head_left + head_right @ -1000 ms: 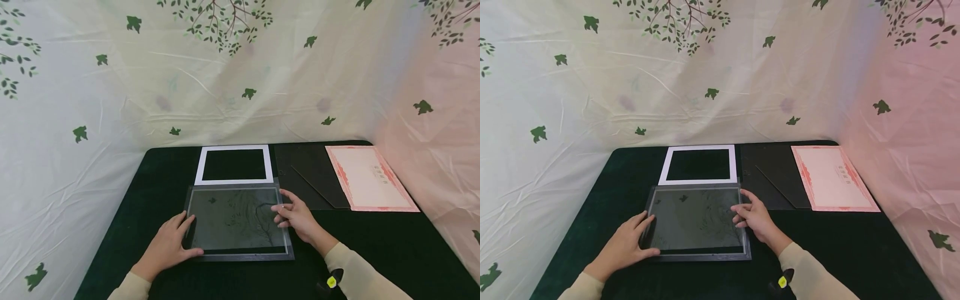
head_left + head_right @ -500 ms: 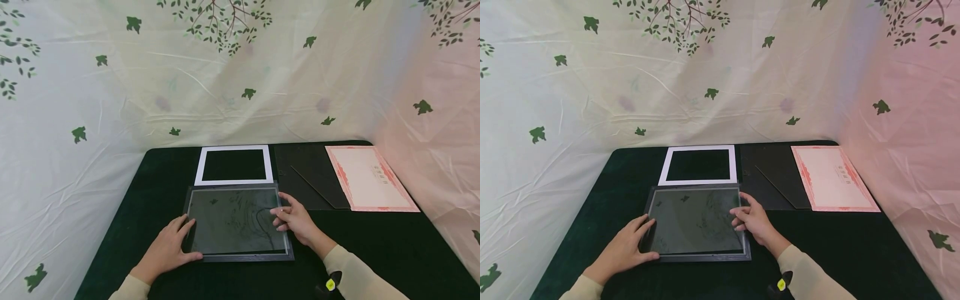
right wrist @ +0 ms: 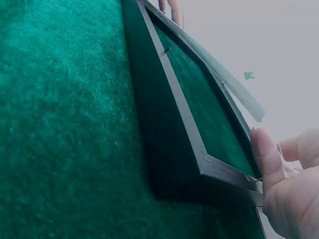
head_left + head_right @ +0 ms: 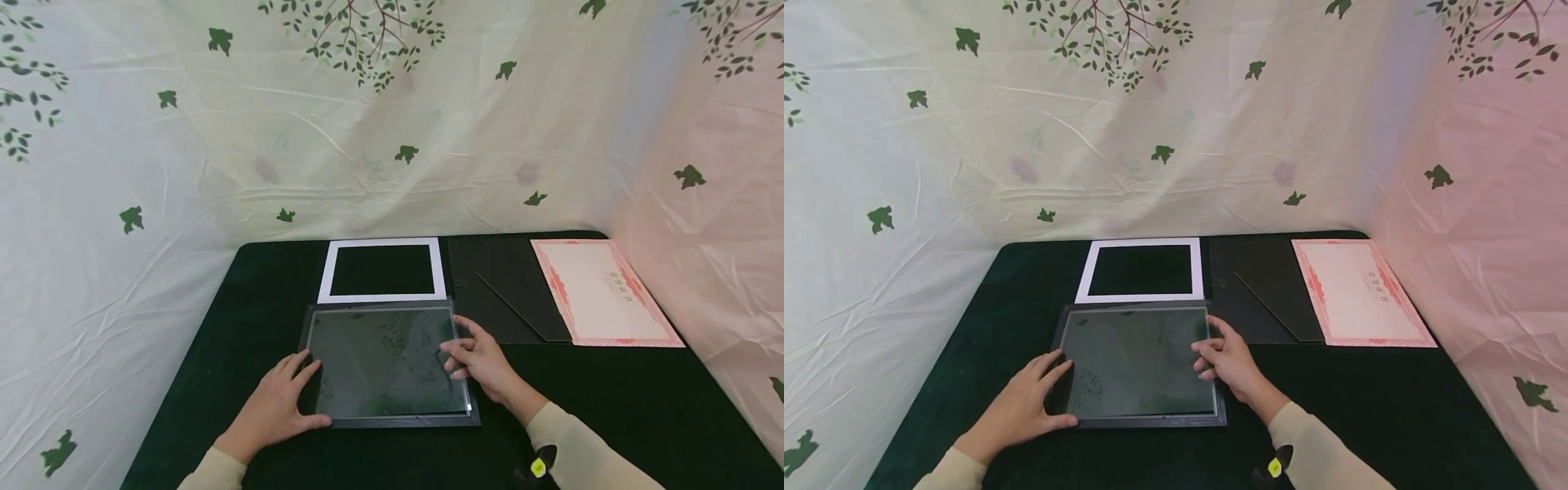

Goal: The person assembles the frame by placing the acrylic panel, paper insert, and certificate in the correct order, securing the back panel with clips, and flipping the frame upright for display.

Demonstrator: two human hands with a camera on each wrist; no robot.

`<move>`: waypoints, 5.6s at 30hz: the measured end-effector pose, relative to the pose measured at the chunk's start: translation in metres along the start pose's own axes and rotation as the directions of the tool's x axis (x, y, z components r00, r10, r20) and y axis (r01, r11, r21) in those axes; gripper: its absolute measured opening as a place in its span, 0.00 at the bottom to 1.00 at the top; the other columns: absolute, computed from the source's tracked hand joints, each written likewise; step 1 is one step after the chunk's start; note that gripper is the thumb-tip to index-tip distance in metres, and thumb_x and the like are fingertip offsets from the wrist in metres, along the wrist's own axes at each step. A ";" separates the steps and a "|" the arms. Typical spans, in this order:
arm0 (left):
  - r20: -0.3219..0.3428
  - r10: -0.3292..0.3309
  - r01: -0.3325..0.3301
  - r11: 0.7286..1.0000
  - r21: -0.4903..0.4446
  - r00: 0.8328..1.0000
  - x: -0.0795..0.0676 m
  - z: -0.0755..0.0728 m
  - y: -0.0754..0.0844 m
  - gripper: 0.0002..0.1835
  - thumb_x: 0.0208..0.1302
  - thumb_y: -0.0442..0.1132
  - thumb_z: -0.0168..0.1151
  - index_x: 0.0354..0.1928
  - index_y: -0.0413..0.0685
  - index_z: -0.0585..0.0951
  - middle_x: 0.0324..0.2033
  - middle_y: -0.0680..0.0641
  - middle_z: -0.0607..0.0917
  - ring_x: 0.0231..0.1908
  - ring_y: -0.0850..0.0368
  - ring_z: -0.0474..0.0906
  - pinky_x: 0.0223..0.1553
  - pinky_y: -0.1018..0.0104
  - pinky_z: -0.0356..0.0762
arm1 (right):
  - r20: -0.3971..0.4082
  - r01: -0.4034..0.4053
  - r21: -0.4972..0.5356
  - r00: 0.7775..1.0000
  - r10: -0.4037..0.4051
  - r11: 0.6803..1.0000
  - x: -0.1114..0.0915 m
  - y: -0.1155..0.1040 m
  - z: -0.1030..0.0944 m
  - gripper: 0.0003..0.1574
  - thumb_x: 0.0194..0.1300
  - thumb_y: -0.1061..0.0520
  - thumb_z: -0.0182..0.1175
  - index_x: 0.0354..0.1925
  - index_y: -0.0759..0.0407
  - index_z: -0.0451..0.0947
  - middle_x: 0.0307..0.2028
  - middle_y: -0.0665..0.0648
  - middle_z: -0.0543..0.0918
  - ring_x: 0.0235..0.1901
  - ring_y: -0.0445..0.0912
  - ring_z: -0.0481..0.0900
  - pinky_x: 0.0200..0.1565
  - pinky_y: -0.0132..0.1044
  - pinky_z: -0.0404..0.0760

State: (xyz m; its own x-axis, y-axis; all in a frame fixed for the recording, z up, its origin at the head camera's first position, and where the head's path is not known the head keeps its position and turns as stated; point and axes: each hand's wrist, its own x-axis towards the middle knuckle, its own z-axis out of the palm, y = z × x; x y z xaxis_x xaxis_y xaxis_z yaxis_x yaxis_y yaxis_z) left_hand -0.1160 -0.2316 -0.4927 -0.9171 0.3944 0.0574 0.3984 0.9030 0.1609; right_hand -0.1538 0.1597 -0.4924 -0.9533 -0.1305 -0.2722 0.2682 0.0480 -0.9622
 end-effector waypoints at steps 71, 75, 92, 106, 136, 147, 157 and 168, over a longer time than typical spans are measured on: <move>0.056 -0.016 0.017 1.000 -0.005 0.998 0.015 -0.014 -0.014 0.56 0.42 0.81 0.56 0.68 0.51 0.69 0.69 0.37 0.62 0.66 0.37 0.60 0.59 0.31 0.58 | 0.111 0.226 -0.812 0.965 -0.237 0.538 -0.014 0.003 -0.014 0.39 0.63 0.43 0.64 0.68 0.52 0.67 0.65 0.64 0.63 0.53 0.55 0.74 0.48 0.51 0.78; 0.001 -0.003 0.003 1.000 0.031 1.000 0.029 -0.029 -0.024 0.53 0.46 0.77 0.60 0.68 0.49 0.68 0.68 0.36 0.64 0.66 0.35 0.60 0.60 0.32 0.58 | 0.102 0.249 -0.811 0.952 -0.290 0.529 -0.008 -0.010 -0.023 0.37 0.64 0.45 0.64 0.67 0.53 0.67 0.61 0.63 0.68 0.41 0.48 0.74 0.38 0.42 0.78; -0.009 -0.031 0.031 0.998 -0.052 0.999 0.122 -0.047 -0.068 0.45 0.58 0.67 0.59 0.73 0.54 0.61 0.65 0.32 0.67 0.67 0.33 0.57 0.63 0.34 0.55 | 0.216 0.394 -0.786 0.897 -0.386 0.476 0.081 -0.059 -0.045 0.31 0.67 0.49 0.61 0.65 0.57 0.70 0.52 0.61 0.80 0.48 0.51 0.77 0.48 0.51 0.77; 0.069 -0.101 0.109 0.985 -0.137 0.993 0.170 -0.015 -0.082 0.43 0.62 0.71 0.50 0.74 0.56 0.59 0.64 0.36 0.69 0.64 0.38 0.63 0.62 0.38 0.60 | 0.207 0.337 -0.832 0.925 -0.318 0.440 0.133 -0.045 -0.050 0.33 0.68 0.47 0.60 0.66 0.56 0.69 0.61 0.61 0.74 0.62 0.57 0.68 0.62 0.56 0.65; 0.204 -0.096 0.134 0.974 -0.182 0.974 0.190 -0.011 -0.063 0.42 0.65 0.66 0.51 0.73 0.48 0.60 0.66 0.37 0.67 0.66 0.41 0.62 0.64 0.42 0.59 | 0.086 0.203 -0.819 0.968 -0.234 0.537 0.156 -0.038 -0.031 0.33 0.65 0.48 0.61 0.65 0.56 0.70 0.65 0.63 0.70 0.67 0.58 0.61 0.65 0.56 0.61; 0.210 -0.080 0.127 0.966 -0.224 0.974 0.187 -0.007 -0.063 0.40 0.66 0.64 0.52 0.72 0.46 0.62 0.66 0.38 0.68 0.66 0.42 0.63 0.65 0.44 0.59 | -0.044 0.114 -0.568 0.985 -0.168 0.815 0.152 -0.039 -0.025 0.33 0.64 0.56 0.63 0.66 0.50 0.69 0.68 0.61 0.64 0.66 0.57 0.61 0.62 0.56 0.65; 0.245 -0.067 0.113 0.977 -0.181 0.967 0.184 -0.008 -0.059 0.41 0.65 0.66 0.51 0.69 0.44 0.66 0.70 0.35 0.60 0.70 0.39 0.54 0.67 0.43 0.54 | -0.094 0.144 -0.387 0.976 -0.195 0.911 0.153 -0.040 -0.026 0.30 0.65 0.64 0.60 0.65 0.53 0.70 0.63 0.60 0.70 0.59 0.54 0.70 0.55 0.51 0.74; 0.250 -0.104 0.157 0.967 -0.201 0.963 0.182 -0.004 -0.058 0.41 0.64 0.67 0.52 0.70 0.46 0.66 0.71 0.36 0.58 0.70 0.39 0.53 0.66 0.42 0.54 | -0.009 0.107 -0.007 0.994 -0.107 0.994 0.158 -0.040 -0.017 0.40 0.65 0.67 0.60 0.72 0.54 0.59 0.71 0.60 0.59 0.63 0.53 0.68 0.60 0.48 0.69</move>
State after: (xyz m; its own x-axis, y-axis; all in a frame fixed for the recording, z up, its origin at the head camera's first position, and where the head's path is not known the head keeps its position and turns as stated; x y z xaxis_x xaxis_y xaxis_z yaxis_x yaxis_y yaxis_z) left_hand -0.3061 -0.2130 -0.4874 -0.9216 0.3280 -0.2074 0.2391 0.9009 0.3622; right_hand -0.3176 0.1544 -0.4971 -0.9778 -0.1260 -0.1673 0.1634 0.0406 -0.9857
